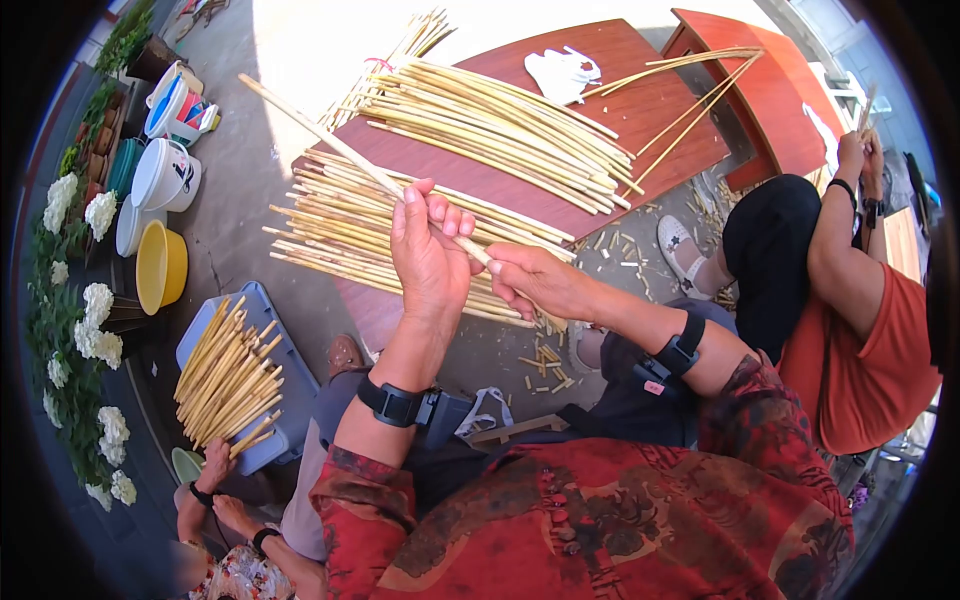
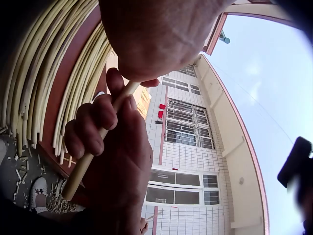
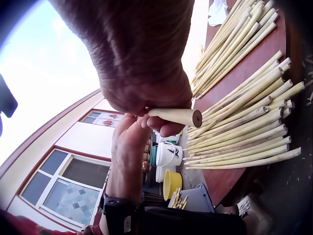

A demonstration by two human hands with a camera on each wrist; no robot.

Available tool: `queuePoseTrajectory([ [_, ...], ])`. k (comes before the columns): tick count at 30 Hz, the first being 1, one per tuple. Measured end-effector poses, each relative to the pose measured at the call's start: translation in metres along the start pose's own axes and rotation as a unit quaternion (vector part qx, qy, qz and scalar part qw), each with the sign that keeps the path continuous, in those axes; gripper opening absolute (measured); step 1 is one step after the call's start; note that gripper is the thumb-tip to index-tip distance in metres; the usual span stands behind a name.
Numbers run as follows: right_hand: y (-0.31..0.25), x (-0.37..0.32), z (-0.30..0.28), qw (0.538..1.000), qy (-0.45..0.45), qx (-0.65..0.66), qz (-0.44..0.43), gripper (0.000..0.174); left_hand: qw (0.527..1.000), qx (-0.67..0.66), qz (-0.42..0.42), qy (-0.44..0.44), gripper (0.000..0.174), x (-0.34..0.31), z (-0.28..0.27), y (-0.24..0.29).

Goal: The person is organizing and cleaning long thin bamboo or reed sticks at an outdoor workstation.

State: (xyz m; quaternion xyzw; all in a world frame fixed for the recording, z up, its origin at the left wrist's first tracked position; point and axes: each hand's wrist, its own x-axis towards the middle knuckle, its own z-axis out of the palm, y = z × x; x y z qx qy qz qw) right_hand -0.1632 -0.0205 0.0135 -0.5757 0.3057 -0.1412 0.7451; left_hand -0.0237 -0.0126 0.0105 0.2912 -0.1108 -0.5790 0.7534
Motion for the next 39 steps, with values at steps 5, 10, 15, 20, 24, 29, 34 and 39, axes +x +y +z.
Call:
queuePoseTrajectory([
  [5, -0.001, -0.001, 0.0, 0.984, 0.083, -0.158, -0.014, 0.017, 0.999, 0.021, -0.024, 0.002, 0.018, 0.0, -0.005, -0.007],
  [10, 0.007, -0.011, 0.003, 0.945, 0.132, -0.287, -0.089, 0.016, 0.998, 0.054, -0.005, 0.042, 0.019, 0.014, -0.012, 0.012],
  [15, 0.012, -0.017, 0.004, 0.977, 0.06, -0.203, -0.023, 0.025, 0.995, 0.001, 0.058, 0.084, 0.025, 0.032, -0.016, 0.055],
  [20, 0.009, -0.019, 0.006, 1.0, 0.005, -0.021, 0.017, 0.032, 0.985, -0.009, 0.14, 0.099, 0.028, 0.046, -0.025, 0.085],
  [24, -0.003, -0.016, 0.006, 0.981, -0.014, 0.165, 0.096, 0.034, 0.998, 0.015, 0.056, 0.003, 0.031, 0.024, -0.01, 0.041],
  [29, -0.006, -0.013, 0.0, 0.945, -0.003, 0.317, 0.085, 0.034, 0.994, 0.058, -0.074, -0.053, 0.034, -0.015, -0.001, -0.003],
  [34, -0.001, -0.014, -0.002, 0.945, 0.041, 0.313, 0.083, 0.032, 0.986, 0.109, -0.103, -0.068, 0.037, -0.02, 0.002, -0.008],
  [39, -0.004, -0.014, 0.004, 0.98, 0.113, 0.158, 0.041, 0.028, 0.981, 0.152, -0.102, -0.068, 0.034, -0.019, -0.005, -0.016],
])
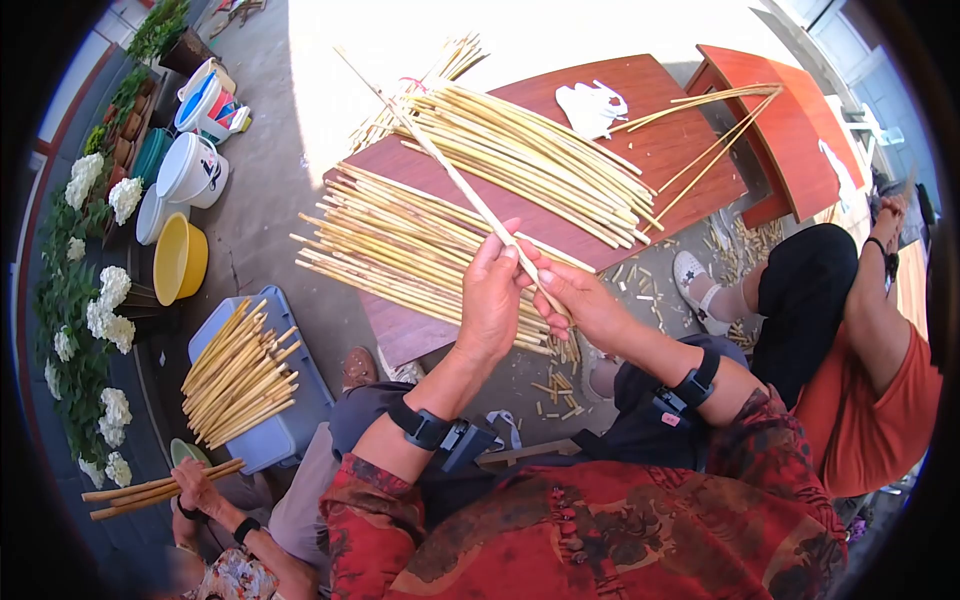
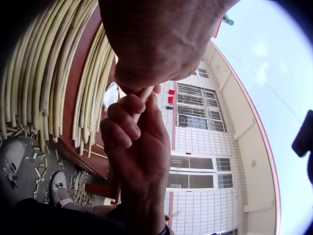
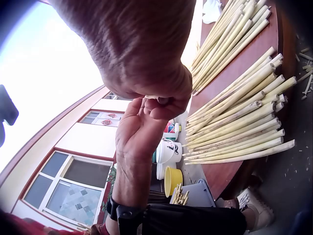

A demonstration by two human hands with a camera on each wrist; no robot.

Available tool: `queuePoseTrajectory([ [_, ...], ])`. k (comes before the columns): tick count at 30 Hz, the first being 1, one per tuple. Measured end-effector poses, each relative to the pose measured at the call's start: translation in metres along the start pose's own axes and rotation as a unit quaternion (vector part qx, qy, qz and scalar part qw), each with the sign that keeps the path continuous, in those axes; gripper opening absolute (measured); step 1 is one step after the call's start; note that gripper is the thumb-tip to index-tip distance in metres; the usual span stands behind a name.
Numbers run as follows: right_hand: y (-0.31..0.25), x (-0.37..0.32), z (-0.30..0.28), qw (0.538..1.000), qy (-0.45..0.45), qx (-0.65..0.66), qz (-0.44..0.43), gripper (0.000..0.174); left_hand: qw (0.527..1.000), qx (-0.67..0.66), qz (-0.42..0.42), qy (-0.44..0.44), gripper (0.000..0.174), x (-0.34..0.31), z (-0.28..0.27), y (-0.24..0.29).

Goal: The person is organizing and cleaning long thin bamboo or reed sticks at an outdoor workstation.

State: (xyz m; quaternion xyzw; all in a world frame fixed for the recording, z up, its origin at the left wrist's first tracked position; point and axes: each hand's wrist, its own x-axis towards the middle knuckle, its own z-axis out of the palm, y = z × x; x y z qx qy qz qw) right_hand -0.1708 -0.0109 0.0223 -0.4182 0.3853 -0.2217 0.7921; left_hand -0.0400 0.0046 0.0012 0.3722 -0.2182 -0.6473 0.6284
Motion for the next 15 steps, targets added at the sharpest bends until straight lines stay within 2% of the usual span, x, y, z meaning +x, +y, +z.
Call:
queuePoseTrajectory([
  [3, 0.004, 0.002, -0.003, 0.999, 0.0, -0.043, -0.007, 0.027, 1.0, -0.014, -0.002, 0.015, 0.032, 0.0, 0.002, 0.001],
  [5, 0.006, 0.004, -0.007, 0.991, -0.051, -0.119, 0.016, 0.028, 0.998, -0.053, 0.01, 0.036, 0.03, 0.003, -0.003, 0.007],
  [10, 0.012, -0.009, 0.001, 0.987, -0.122, -0.094, 0.04, 0.031, 0.981, -0.124, 0.123, 0.079, 0.028, 0.029, -0.037, 0.054],
  [13, 0.013, -0.015, 0.001, 0.982, -0.157, -0.091, 0.061, 0.032, 0.969, -0.143, 0.17, 0.108, 0.03, 0.037, -0.051, 0.082],
  [15, 0.014, -0.015, 0.0, 0.982, -0.16, -0.075, 0.07, 0.031, 0.971, -0.124, 0.175, 0.105, 0.031, 0.038, -0.054, 0.082],
])
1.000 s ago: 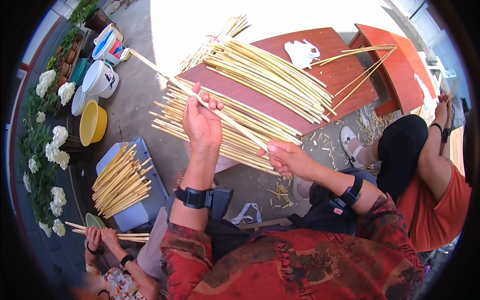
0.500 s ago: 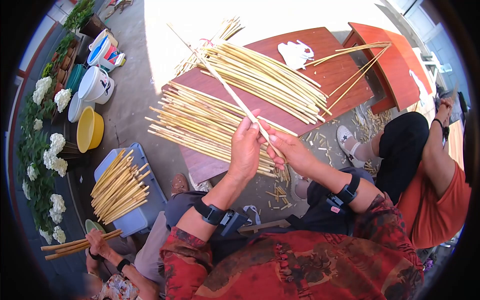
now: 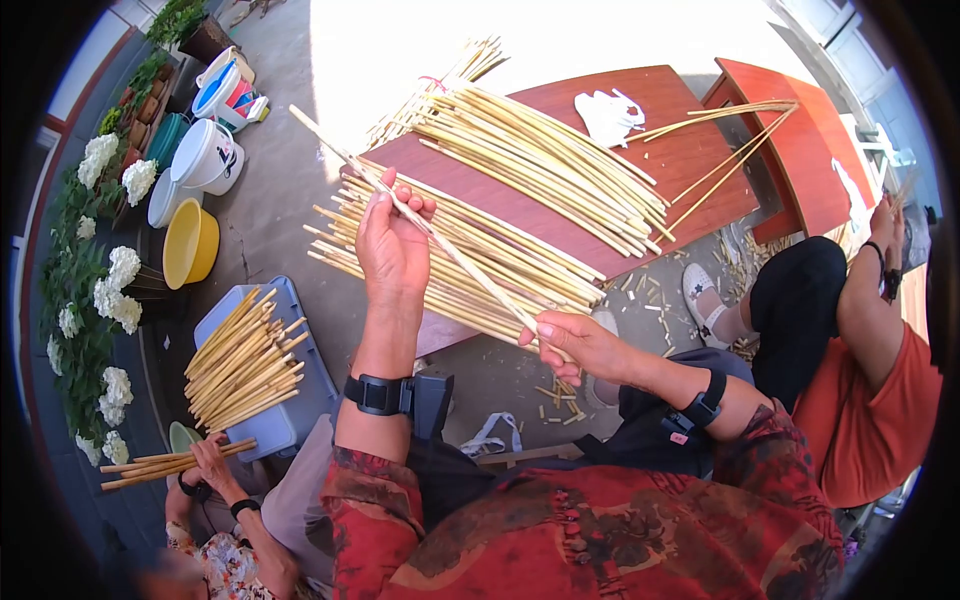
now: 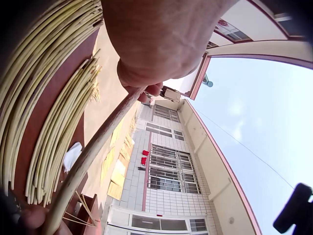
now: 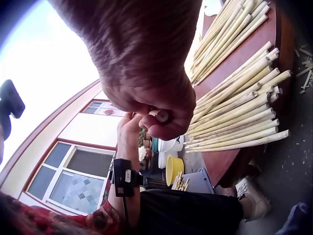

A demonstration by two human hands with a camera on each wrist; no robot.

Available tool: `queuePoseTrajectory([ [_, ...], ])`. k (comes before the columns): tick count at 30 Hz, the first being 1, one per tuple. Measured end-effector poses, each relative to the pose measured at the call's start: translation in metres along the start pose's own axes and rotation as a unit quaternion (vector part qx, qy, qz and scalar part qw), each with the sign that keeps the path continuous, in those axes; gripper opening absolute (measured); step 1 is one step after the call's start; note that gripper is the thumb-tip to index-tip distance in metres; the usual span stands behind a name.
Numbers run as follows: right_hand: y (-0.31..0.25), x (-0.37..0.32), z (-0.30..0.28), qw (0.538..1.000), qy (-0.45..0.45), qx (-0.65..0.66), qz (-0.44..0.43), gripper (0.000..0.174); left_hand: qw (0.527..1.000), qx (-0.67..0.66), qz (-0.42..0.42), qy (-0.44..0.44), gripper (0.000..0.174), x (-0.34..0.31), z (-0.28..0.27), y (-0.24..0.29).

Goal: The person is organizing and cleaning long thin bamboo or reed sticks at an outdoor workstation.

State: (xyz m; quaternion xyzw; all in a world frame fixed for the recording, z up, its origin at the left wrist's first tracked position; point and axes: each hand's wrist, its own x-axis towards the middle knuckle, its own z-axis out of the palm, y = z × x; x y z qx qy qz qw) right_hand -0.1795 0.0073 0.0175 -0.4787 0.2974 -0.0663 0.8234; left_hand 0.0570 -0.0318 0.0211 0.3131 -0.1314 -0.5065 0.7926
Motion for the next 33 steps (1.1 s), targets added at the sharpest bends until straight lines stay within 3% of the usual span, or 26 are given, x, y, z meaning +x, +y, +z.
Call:
queuePoseTrajectory([
  [7, 0.003, 0.007, -0.005, 0.997, 0.056, 0.058, 0.005, 0.031, 0.988, 0.049, -0.127, -0.08, 0.031, -0.05, 0.019, -0.054],
  [8, 0.002, 0.008, -0.005, 0.994, 0.072, 0.076, 0.0, 0.031, 0.987, 0.049, -0.126, -0.081, 0.031, -0.059, 0.02, -0.059],
  [10, -0.001, 0.009, -0.005, 0.992, 0.089, 0.095, -0.006, 0.031, 0.973, 0.064, -0.209, -0.071, 0.031, -0.07, 0.022, -0.064],
  [12, -0.003, 0.008, -0.006, 0.99, 0.086, 0.115, 0.011, 0.03, 0.973, 0.061, -0.21, -0.07, 0.031, -0.07, 0.021, -0.062],
  [15, -0.005, 0.008, -0.005, 0.993, 0.091, 0.064, 0.026, 0.028, 0.981, 0.053, -0.175, -0.066, 0.031, -0.055, 0.014, -0.054],
  [19, 0.001, 0.003, -0.004, 0.997, 0.063, -0.027, 0.027, 0.024, 0.999, -0.016, -0.027, 0.006, 0.031, -0.008, -0.003, -0.015],
  [21, 0.012, 0.004, -0.017, 0.955, 0.089, -0.273, -0.078, 0.021, 0.999, -0.02, 0.019, 0.034, 0.03, 0.009, -0.011, 0.009],
  [22, 0.01, 0.001, -0.022, 0.955, 0.087, -0.274, -0.078, 0.021, 0.999, -0.02, 0.021, 0.036, 0.03, 0.015, -0.016, 0.019],
  [24, -0.004, -0.004, -0.031, 0.88, 0.129, -0.445, -0.105, 0.019, 0.996, -0.033, 0.057, 0.053, 0.029, 0.021, -0.021, 0.034],
  [26, -0.015, -0.008, -0.031, 0.864, 0.147, -0.471, -0.095, 0.017, 0.994, -0.036, 0.069, 0.08, 0.029, 0.023, -0.023, 0.041],
  [28, -0.011, -0.01, -0.038, 0.862, 0.167, -0.455, -0.149, 0.017, 0.99, -0.039, 0.08, 0.106, 0.029, 0.025, -0.028, 0.048],
  [31, -0.017, -0.013, -0.043, 0.84, 0.183, -0.495, -0.127, 0.017, 0.98, -0.042, 0.115, 0.158, 0.029, 0.026, -0.027, 0.055],
  [33, -0.018, -0.012, -0.049, 0.814, 0.204, -0.527, -0.136, 0.019, 0.984, -0.047, 0.118, 0.127, 0.027, 0.026, -0.036, 0.055],
])
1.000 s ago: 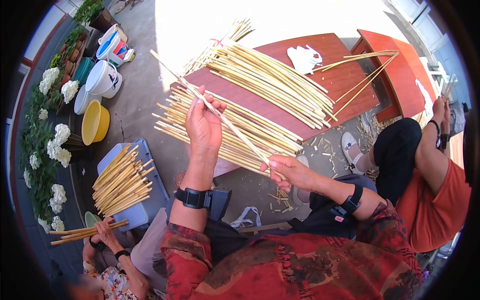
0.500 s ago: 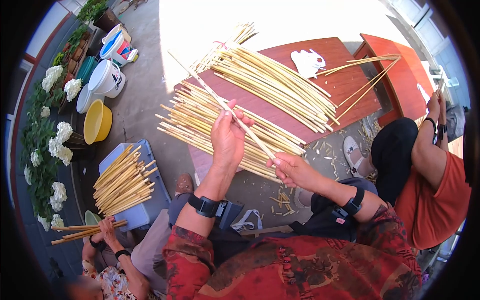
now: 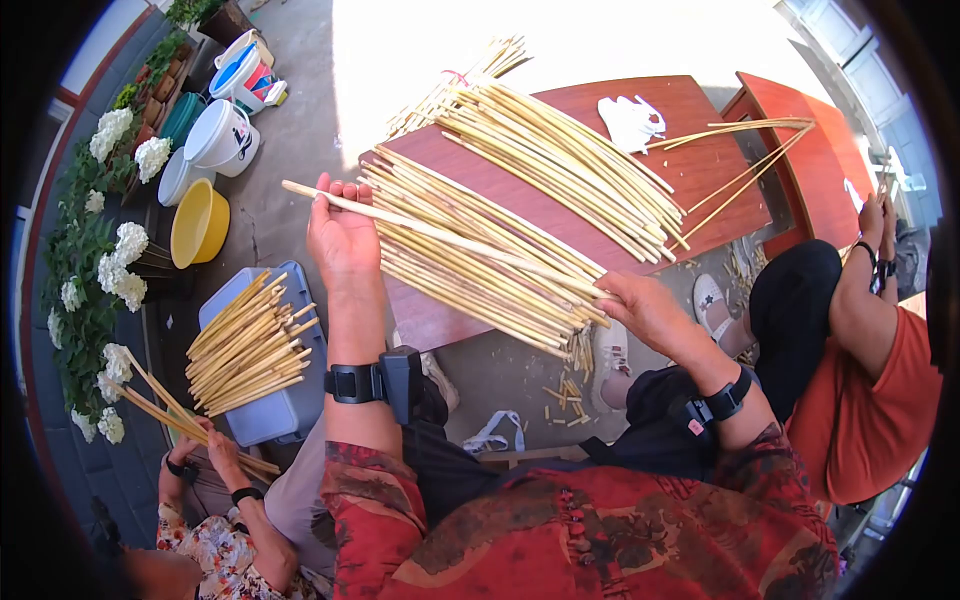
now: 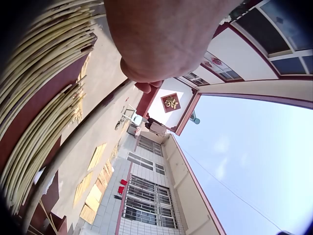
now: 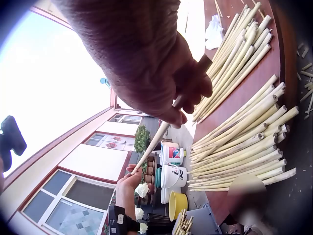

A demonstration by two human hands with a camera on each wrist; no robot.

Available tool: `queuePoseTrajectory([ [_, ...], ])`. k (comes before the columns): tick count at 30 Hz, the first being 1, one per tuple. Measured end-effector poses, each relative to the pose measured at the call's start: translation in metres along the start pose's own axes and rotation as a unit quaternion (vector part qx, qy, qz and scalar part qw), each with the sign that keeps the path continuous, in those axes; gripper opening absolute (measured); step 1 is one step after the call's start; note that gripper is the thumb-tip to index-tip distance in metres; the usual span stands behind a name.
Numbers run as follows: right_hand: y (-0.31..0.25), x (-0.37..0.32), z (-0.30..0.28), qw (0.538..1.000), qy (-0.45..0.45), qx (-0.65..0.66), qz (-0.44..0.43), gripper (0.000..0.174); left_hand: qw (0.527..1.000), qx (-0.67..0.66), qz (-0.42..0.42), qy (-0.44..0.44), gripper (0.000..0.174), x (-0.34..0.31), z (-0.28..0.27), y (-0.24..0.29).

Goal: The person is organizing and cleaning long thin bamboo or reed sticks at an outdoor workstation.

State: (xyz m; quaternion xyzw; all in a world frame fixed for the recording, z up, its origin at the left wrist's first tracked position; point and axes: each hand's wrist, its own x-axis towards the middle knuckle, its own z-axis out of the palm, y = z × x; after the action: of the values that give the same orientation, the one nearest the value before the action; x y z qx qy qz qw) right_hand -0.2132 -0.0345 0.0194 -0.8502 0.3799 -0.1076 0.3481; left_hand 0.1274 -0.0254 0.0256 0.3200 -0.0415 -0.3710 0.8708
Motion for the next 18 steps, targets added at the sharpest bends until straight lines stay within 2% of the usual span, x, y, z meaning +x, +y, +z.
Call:
queuePoseTrajectory([
  [1, -0.001, 0.002, -0.001, 1.0, -0.001, 0.0, 0.002, 0.019, 0.999, -0.009, 0.001, -0.032, 0.026, -0.003, 0.002, 0.001],
  [3, -0.007, 0.008, 0.001, 0.999, 0.029, 0.025, 0.007, 0.019, 0.999, -0.02, -0.017, -0.034, 0.026, -0.021, 0.007, -0.017],
  [4, -0.01, 0.01, 0.005, 0.999, 0.032, 0.024, 0.01, 0.019, 0.997, -0.001, -0.049, -0.053, 0.027, -0.034, 0.012, -0.029],
  [6, -0.015, 0.016, 0.017, 0.994, 0.076, 0.052, -0.05, 0.02, 0.989, 0.032, -0.11, -0.098, 0.027, -0.064, 0.02, -0.054],
  [9, -0.025, 0.02, 0.02, 0.994, 0.071, 0.08, -0.008, 0.023, 0.962, 0.053, -0.199, -0.178, 0.023, -0.107, 0.017, -0.087],
  [10, -0.024, 0.02, 0.021, 0.994, 0.07, 0.079, -0.005, 0.023, 0.962, 0.052, -0.201, -0.177, 0.023, -0.117, 0.016, -0.09],
  [12, -0.02, 0.022, 0.021, 0.992, 0.09, 0.086, -0.012, 0.026, 0.93, 0.134, -0.269, -0.21, 0.024, -0.129, 0.017, -0.095],
  [16, -0.019, 0.024, 0.022, 0.988, 0.081, 0.132, 0.005, 0.028, 0.917, 0.128, -0.292, -0.238, 0.024, -0.122, 0.015, -0.091],
  [18, -0.016, 0.025, 0.025, 0.969, 0.055, 0.241, -0.007, 0.019, 0.921, 0.117, -0.288, -0.234, 0.025, -0.118, 0.016, -0.088],
])
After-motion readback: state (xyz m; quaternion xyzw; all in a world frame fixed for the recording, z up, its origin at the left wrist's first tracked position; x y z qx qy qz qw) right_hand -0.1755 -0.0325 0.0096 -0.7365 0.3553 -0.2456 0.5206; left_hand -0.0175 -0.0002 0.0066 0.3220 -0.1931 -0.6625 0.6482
